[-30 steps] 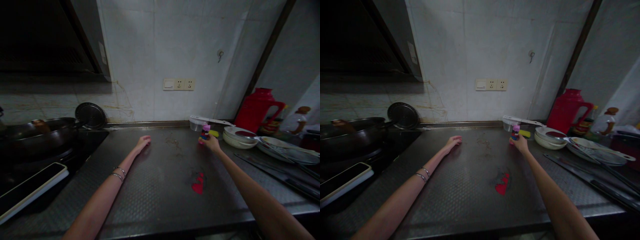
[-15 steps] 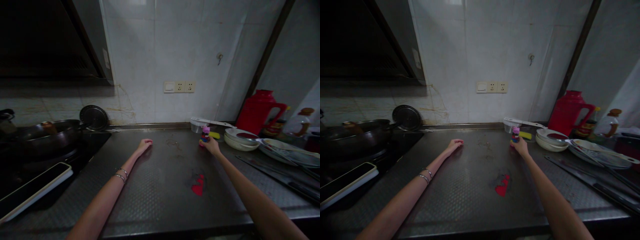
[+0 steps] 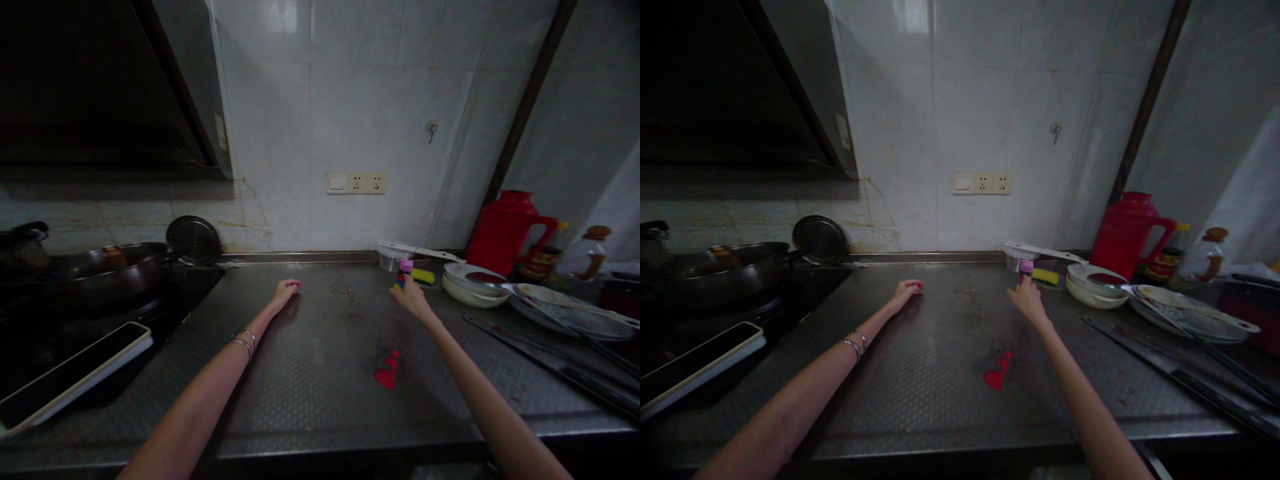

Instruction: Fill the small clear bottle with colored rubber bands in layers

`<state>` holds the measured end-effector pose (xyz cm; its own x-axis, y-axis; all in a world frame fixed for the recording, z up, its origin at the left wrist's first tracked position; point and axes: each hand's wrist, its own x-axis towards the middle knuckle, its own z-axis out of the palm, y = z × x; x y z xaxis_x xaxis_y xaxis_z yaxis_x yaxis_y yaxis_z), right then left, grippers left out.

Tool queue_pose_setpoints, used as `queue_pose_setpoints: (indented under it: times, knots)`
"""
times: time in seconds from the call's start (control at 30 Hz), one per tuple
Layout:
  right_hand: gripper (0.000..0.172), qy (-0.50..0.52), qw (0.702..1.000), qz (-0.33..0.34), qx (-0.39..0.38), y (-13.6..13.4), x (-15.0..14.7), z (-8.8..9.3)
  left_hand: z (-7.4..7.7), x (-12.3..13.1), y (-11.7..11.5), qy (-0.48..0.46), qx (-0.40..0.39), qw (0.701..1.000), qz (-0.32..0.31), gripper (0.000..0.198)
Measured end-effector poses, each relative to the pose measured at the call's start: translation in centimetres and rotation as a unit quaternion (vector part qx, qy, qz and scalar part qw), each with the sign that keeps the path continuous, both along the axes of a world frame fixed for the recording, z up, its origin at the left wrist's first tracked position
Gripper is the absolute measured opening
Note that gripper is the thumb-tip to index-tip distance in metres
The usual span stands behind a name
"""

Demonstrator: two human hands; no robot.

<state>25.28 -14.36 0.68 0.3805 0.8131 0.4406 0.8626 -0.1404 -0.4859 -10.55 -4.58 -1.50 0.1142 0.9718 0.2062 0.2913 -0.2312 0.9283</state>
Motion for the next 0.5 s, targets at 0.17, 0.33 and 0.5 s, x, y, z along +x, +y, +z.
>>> queue_pose_setpoints:
  times: [0.17,0.33,0.5]
  knots:
    - [0.054,-0.077,0.981,0.174,-0.039,-1.6,-8.7,0.6,1.2,-0.7,-1.7,0.196,0.030,0.980,-0.018,0.036]
    - [0.046,-0.110,0.959,0.256,-0.056,-1.7,-14.9,0.2,2.2,-2.2,-5.8,0.412,0.065,0.907,-0.053,0.050]
    - [0.043,-0.139,0.951,0.251,-0.115,-1.7,-16.7,-0.9,2.8,-3.2,-8.7,0.501,-0.007,0.862,-0.071,0.070]
